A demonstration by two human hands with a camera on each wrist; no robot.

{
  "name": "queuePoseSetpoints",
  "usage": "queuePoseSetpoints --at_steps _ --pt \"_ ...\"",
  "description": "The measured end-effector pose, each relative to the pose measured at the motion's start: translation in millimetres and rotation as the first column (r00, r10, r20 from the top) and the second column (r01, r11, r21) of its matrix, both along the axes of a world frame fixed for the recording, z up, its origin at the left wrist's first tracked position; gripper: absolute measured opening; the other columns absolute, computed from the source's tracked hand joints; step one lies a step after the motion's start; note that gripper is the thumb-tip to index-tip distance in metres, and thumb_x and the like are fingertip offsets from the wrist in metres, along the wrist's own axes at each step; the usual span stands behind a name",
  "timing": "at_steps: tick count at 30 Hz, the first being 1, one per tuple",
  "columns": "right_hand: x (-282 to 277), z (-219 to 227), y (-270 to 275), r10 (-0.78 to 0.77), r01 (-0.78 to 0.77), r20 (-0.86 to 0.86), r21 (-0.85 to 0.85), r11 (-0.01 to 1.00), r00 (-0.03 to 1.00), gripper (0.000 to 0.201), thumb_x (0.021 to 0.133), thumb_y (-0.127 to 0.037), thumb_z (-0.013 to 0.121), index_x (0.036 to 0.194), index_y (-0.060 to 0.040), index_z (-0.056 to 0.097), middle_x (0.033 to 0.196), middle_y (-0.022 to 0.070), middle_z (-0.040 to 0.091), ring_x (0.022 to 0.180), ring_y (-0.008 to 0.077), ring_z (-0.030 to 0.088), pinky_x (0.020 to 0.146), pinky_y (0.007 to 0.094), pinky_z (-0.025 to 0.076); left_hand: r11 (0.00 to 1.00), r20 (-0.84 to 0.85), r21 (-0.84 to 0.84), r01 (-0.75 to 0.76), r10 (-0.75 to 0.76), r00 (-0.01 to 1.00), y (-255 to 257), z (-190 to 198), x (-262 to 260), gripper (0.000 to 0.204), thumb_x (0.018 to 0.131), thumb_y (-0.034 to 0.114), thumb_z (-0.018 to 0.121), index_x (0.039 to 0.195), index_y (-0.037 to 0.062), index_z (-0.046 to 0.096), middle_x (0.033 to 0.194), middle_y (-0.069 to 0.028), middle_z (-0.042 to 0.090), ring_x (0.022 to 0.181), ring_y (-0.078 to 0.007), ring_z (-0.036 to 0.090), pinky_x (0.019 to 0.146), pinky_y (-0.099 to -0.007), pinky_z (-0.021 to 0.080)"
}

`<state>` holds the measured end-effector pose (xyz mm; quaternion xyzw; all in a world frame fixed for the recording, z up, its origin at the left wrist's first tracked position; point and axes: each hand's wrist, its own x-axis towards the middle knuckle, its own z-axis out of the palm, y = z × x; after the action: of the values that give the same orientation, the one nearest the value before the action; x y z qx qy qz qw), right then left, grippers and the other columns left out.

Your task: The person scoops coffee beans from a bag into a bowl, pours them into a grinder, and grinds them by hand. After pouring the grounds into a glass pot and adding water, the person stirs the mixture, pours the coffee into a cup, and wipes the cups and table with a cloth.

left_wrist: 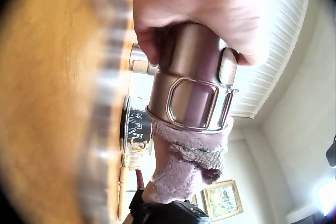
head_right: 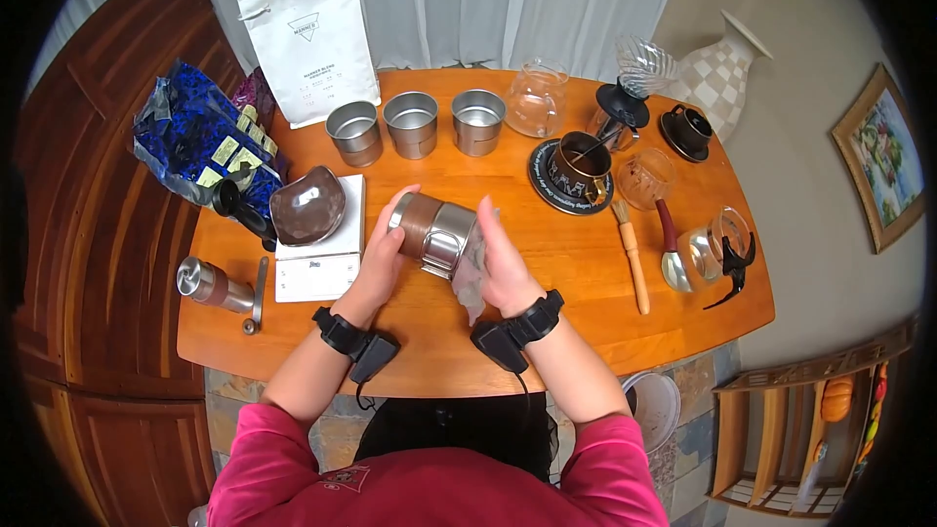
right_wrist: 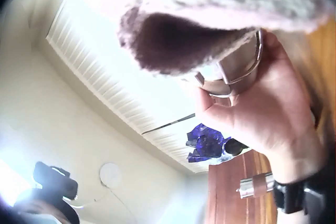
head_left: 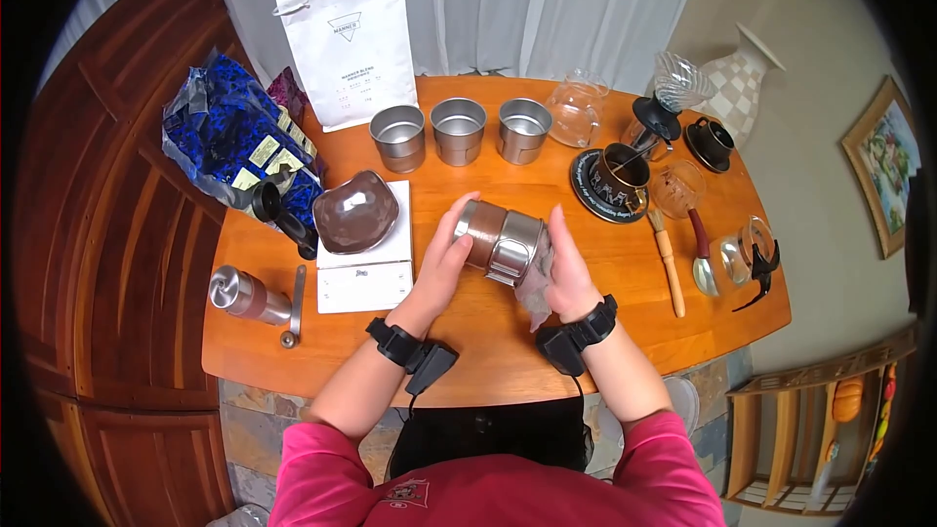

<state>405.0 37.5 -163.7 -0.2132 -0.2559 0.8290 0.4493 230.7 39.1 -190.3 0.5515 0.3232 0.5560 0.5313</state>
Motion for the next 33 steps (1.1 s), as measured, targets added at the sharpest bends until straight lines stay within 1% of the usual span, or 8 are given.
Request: queuePoseSetpoints --at_steps 4,7,14,17,21,28,31,33 --pt "-8 23 -10 -0.077 -0.258 0.477 0.595 0.761 0.876 0.051 0.078 -0.024 0.069 0.12 -0.0026 0.049 0.113 0.0111 0.057 0.102 0.0247 0.055 0.09 0.0343 0.042 0.989 0.055 -0.145 -0.007 0.015 0.998 -1 -3 2 0.045 0.095 0.033 0.036 0.129 0.0041 0.038 0.115 -0.0078 0.05 0.1 -0.0141 0.05 0.082 -0.025 0.042" --pt "-10 23 -13 -0.251 -0.517 0.817 0.534 0.668 0.52 0.062 0.068 -0.016 0.076 0.121 -0.0028 0.047 0.113 0.0137 0.055 0.103 0.0255 0.053 0.089 0.0328 0.042 0.94 -0.024 -0.342 -0.004 -0.005 1.0 -1 1 -5 0.045 0.095 0.035 0.036 0.128 0.0039 0.04 0.107 -0.0058 0.053 0.089 -0.0112 0.052 0.072 -0.0232 0.044" --pt "-10 16 -9 -0.191 -0.375 0.632 0.647 0.664 0.752 0.052 0.075 -0.018 0.072 0.119 -0.003 0.049 0.112 0.0083 0.056 0.101 0.0176 0.053 0.086 0.0303 0.043 0.952 0.113 -0.305 -0.004 0.041 0.993 1 -8 3 0.045 0.094 0.033 0.038 0.128 0.0039 0.039 0.11 -0.0068 0.052 0.093 -0.0127 0.052 0.075 -0.0243 0.044" --pt "0 14 -5 0.01 -0.151 0.41 0.312 0.938 0.912 0.042 0.084 -0.022 0.064 0.119 -0.0035 0.05 0.114 0.0049 0.054 0.103 0.0119 0.051 0.084 0.0282 0.044 0.999 0.063 -0.054 -0.007 0.01 0.998 1 -6 3 0.046 0.093 0.03 0.038 0.131 0.0038 0.036 0.122 -0.0102 0.045 0.111 -0.0179 0.045 0.093 -0.0285 0.036" --pt "1 7 6 -0.033 0.042 0.153 -0.054 0.998 0.988 0.042 0.09 -0.033 0.055 0.117 -0.0012 0.05 0.106 0.004 0.058 0.094 0.0114 0.055 0.08 0.0268 0.045 0.998 -0.069 0.057 0.012 -0.008 0.998 -5 11 0 0.048 0.093 0.027 0.037 0.134 0.0046 0.032 0.132 -0.0127 0.036 0.124 -0.0213 0.033 0.104 -0.0313 0.023" --pt "-4 29 -9 -0.256 -0.181 0.66 0.518 0.836 0.706 0.032 0.083 -0.021 0.066 0.107 -0.0019 0.056 0.096 0.007 0.063 0.08 0.0165 0.06 0.071 0.0285 0.047 0.997 -0.069 -0.076 0.013 -0.018 0.997 -5 11 -2 0.053 0.094 0.04 0.036 0.132 0.0035 0.033 0.125 -0.0131 0.043 0.118 -0.0217 0.04 0.1 -0.0315 0.029" --pt "-6 30 -9 -0.595 -0.365 0.594 0.804 0.47 0.541 0.026 0.077 -0.015 0.07 0.096 -0.0009 0.059 0.083 0.0112 0.064 0.07 0.0214 0.059 0.066 0.0298 0.047 0.94 -0.095 -0.33 0.084 -0.122 0.988 4 2 -11 0.054 0.094 0.044 0.035 0.129 0.0027 0.036 0.117 -0.0121 0.049 0.109 -0.0197 0.047 0.093 -0.0298 0.036" --pt "-8 27 -9 -0.622 -0.311 0.573 0.817 0.486 0.534 0.019 0.079 -0.018 0.068 0.087 -0.0018 0.06 0.076 0.0135 0.061 0.066 0.0253 0.059 0.064 0.0314 0.047 0.893 -0.068 -0.44 0.1 -0.144 0.987 5 -1 -13 0.053 0.094 0.044 0.036 0.127 0.0021 0.038 0.113 -0.0112 0.051 0.103 -0.0184 0.05 0.088 -0.0288 0.04"
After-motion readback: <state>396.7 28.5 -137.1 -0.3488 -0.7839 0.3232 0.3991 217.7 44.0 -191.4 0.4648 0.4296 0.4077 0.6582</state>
